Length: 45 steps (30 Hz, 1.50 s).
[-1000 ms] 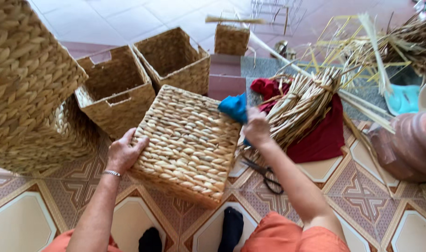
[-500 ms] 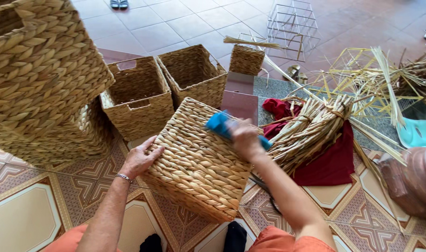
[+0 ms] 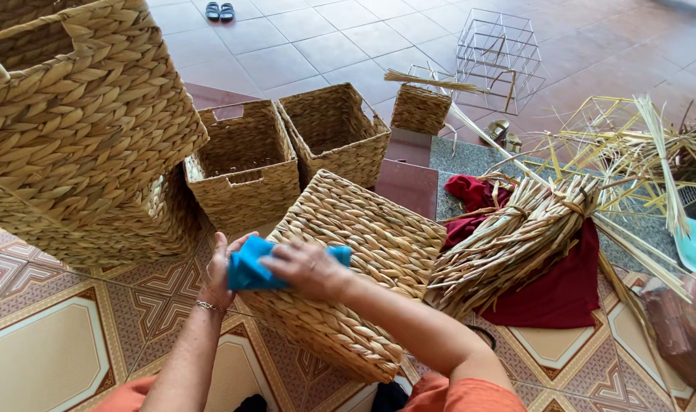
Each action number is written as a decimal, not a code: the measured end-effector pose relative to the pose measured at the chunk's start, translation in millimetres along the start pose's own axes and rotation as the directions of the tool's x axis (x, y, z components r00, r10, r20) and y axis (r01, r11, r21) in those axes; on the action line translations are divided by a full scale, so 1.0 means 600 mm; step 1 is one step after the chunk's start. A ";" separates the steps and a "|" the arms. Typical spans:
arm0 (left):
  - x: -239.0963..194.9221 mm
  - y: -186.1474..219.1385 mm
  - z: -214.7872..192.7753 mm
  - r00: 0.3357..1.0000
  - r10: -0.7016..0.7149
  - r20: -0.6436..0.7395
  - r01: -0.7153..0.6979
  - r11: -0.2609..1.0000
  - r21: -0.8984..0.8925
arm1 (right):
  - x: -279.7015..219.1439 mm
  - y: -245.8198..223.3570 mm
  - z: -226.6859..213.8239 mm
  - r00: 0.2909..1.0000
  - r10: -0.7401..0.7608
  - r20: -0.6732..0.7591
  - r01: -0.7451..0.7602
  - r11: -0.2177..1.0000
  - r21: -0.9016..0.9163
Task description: The person wipes the exterior and interior surfaces of woven baskets using a blue cloth. They rotate the baskets to access all sides and occasionally use scissors to trim loose fibers.
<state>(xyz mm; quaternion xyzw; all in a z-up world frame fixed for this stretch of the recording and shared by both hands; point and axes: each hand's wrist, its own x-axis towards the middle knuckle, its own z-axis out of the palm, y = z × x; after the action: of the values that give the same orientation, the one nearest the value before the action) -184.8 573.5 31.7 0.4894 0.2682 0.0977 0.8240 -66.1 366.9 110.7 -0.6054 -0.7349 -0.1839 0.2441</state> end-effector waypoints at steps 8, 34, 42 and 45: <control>-0.003 -0.003 0.027 0.999 0.037 -0.030 -0.033 0.992 0.121 | -0.081 0.290 -0.008 0.652 0.736 -0.180 -0.690 0.479 -0.542; 0.016 -0.030 -0.002 0.996 0.071 -0.062 -0.068 0.996 0.055 | -0.057 -0.020 -0.044 0.901 0.345 0.261 -0.319 0.938 -0.139; 0.043 -0.130 -0.084 1.000 -0.010 -0.014 0.010 1.000 0.017 | -0.112 -0.044 -0.115 0.966 0.117 0.230 -0.059 0.968 -0.243; 0.055 -0.195 -0.114 0.943 -0.268 -0.197 0.283 0.957 0.055 | -0.181 0.092 -0.132 0.823 0.511 0.247 -0.328 0.784 -0.527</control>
<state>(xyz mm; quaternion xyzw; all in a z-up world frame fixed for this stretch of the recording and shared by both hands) -206.1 580.4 -106.0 0.4693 0.4142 0.0158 0.7797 14.6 246.2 110.7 -0.8199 -0.5454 -0.1732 -0.0176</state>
